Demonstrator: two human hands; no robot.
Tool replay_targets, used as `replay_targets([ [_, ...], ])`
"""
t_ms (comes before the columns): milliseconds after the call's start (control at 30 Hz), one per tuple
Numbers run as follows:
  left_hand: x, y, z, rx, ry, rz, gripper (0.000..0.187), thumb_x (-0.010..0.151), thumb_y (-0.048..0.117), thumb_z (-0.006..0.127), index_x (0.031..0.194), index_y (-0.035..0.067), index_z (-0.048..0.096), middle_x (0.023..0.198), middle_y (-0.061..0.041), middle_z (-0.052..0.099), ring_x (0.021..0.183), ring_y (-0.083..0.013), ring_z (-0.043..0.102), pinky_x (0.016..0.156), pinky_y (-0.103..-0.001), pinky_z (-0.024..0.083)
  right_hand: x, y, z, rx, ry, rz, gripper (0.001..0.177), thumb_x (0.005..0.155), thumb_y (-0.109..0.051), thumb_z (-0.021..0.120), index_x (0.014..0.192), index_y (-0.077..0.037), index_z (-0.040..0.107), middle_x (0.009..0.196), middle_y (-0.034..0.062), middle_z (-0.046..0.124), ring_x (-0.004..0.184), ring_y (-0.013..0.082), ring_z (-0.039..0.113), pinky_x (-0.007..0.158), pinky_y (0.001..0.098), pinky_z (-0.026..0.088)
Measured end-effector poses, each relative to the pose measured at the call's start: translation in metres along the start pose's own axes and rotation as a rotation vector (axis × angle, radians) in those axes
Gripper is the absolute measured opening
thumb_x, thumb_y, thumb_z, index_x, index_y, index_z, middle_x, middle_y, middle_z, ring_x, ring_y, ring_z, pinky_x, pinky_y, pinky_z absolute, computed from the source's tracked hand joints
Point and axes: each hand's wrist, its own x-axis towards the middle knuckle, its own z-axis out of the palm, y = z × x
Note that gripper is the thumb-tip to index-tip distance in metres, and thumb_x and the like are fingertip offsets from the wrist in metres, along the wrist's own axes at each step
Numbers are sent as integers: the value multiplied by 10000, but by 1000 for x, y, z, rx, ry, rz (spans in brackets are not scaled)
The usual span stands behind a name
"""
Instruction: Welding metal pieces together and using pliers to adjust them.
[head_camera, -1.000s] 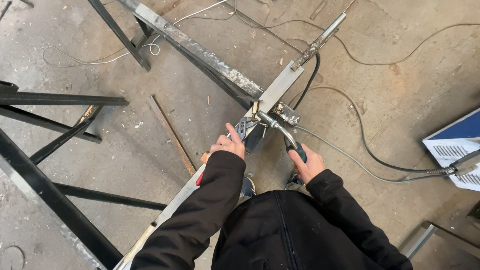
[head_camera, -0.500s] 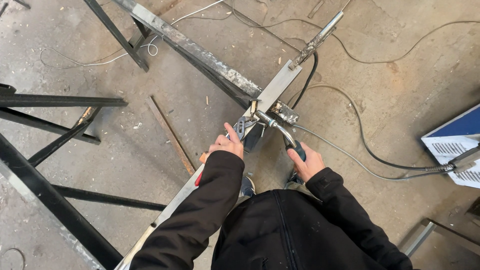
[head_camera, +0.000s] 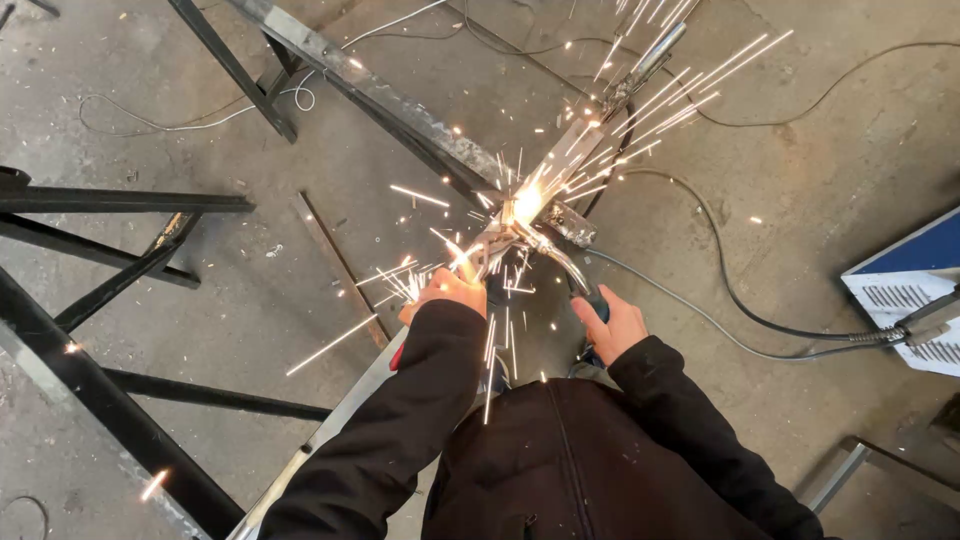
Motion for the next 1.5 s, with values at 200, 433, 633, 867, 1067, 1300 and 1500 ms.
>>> replay_targets([
  [200, -31, 7, 37, 126, -59, 42, 859, 846, 434, 898, 1539, 15, 614, 821, -408, 452, 672, -723, 557, 565, -891, 419, 9, 11, 4, -76, -6, 15, 613, 1017, -719, 675, 1074, -109, 676, 701, 203, 744, 726, 380, 781, 701, 474, 591],
  [433, -49, 4, 74, 100, -42, 109, 622, 1022, 266, 723, 1583, 26, 600, 765, -306, 443, 544, -534, 510, 484, -697, 436, 13, 37, 8, 132, 35, 32, 505, 1043, -664, 694, 1047, -160, 710, 632, 149, 736, 559, 295, 751, 553, 363, 639],
  [633, -42, -2, 60, 48, -33, 123, 485, 1062, 137, 601, 1526, 4, 641, 747, -278, 433, 510, -481, 480, 492, -625, 447, 12, 44, 1, 104, 48, -4, 428, 1074, -625, 657, 1077, -199, 702, 585, 78, 718, 525, 255, 741, 623, 367, 622],
  [867, -42, -2, 56, 0, -79, 128, 596, 1019, 222, 662, 1562, -13, 590, 749, -301, 430, 514, -476, 483, 526, -681, 461, 9, 43, -4, 120, 55, 0, 383, 1086, -559, 672, 1072, -179, 709, 591, 83, 718, 513, 248, 734, 617, 353, 608],
  [1067, -56, -3, 77, 22, -163, 128, 645, 1047, 318, 679, 1596, -3, 570, 782, -274, 474, 560, -483, 546, 627, -706, 535, 13, 49, -8, 123, 73, -5, 383, 1084, -571, 672, 1113, -191, 716, 600, 97, 723, 513, 268, 740, 627, 360, 606],
  [1300, -51, -5, 67, 26, -171, 122, 719, 1020, 406, 731, 1600, 13, 570, 795, -278, 480, 579, -493, 582, 677, -729, 570, 13, 51, -12, 141, 90, -3, 358, 1096, -536, 669, 1128, -183, 720, 613, 108, 732, 508, 265, 740, 600, 352, 609],
  [1500, -56, -6, 79, 17, -177, 115, 734, 1020, 412, 718, 1614, 16, 546, 799, -287, 456, 565, -498, 560, 630, -727, 541, 17, 56, -18, 162, 88, -40, 373, 1100, -546, 670, 1094, -175, 707, 600, 84, 716, 481, 243, 708, 585, 343, 589],
])
